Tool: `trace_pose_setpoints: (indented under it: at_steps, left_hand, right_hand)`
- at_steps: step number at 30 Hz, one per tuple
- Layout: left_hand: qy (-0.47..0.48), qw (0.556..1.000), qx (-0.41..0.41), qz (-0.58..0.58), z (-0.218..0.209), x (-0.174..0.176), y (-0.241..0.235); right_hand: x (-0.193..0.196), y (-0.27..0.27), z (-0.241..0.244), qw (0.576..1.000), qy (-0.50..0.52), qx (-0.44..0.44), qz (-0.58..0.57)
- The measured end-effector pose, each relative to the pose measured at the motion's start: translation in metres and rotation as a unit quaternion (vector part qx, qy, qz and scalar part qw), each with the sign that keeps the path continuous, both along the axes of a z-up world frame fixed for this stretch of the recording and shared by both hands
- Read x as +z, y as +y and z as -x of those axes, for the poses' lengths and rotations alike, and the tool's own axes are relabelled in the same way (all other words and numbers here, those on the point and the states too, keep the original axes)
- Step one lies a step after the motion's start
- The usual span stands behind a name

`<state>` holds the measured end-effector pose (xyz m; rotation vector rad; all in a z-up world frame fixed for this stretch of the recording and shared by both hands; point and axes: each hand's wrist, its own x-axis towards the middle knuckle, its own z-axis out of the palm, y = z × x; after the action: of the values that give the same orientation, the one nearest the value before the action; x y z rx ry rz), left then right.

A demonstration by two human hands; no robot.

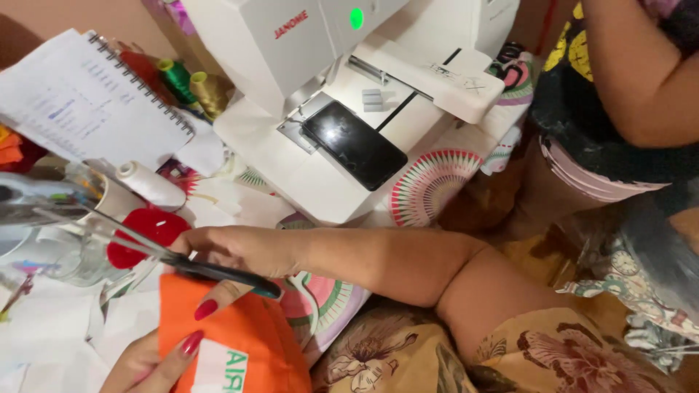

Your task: The person cuts an orange fabric piece with scissors, then uses a small white tool to mark or trace the name 'VICTORIA' on the fabric. They fold the fabric and continue marking it while seated.

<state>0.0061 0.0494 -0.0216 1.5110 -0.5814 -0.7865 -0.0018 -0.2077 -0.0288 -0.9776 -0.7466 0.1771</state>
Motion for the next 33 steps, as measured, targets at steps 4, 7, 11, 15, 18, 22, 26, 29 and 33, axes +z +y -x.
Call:
trace_pose_setpoints:
  at_steps: [4,7,11,15,18,22,26,29,33]
  left_hand:
    - [0.001,0.998,0.045,0.041,0.002,-0.008,0.000]
    - [0.062,0.982,0.077,0.163,0.008,-0.016,0.015]
    - [-0.041,0.987,-0.099,0.123,0.018,0.015,0.012]
    - [-0.035,0.957,0.075,0.279,-0.003,-0.007,0.014]
    - [0.111,0.818,0.323,0.464,0.023,0.046,-0.018]
    - [0.090,0.832,0.287,0.466,0.021,0.049,-0.027]
    - [0.082,0.849,0.241,0.463,0.021,0.040,-0.035]
    - [0.081,0.862,0.204,0.457,0.023,0.028,-0.039]
    - [0.071,0.874,0.156,0.455,0.023,0.015,-0.042]
  right_hand:
    - [-0.015,-0.007,-0.004,0.990,0.030,-0.114,0.075]
    - [0.015,-0.019,0.000,0.955,0.068,-0.281,0.066]
    - [0.013,-0.029,-0.009,0.922,0.095,-0.365,-0.085]
    - [0.038,-0.028,0.013,0.905,0.083,-0.402,-0.111]
    - [0.079,0.000,0.035,0.908,0.099,-0.379,-0.145]
    - [0.052,-0.019,0.019,0.900,0.107,-0.397,-0.143]
    - [0.039,-0.022,0.010,0.899,0.109,-0.409,-0.115]
    - [0.026,-0.027,0.003,0.898,0.113,-0.410,-0.117]
    - [0.023,-0.031,0.002,0.899,0.121,-0.407,-0.107]
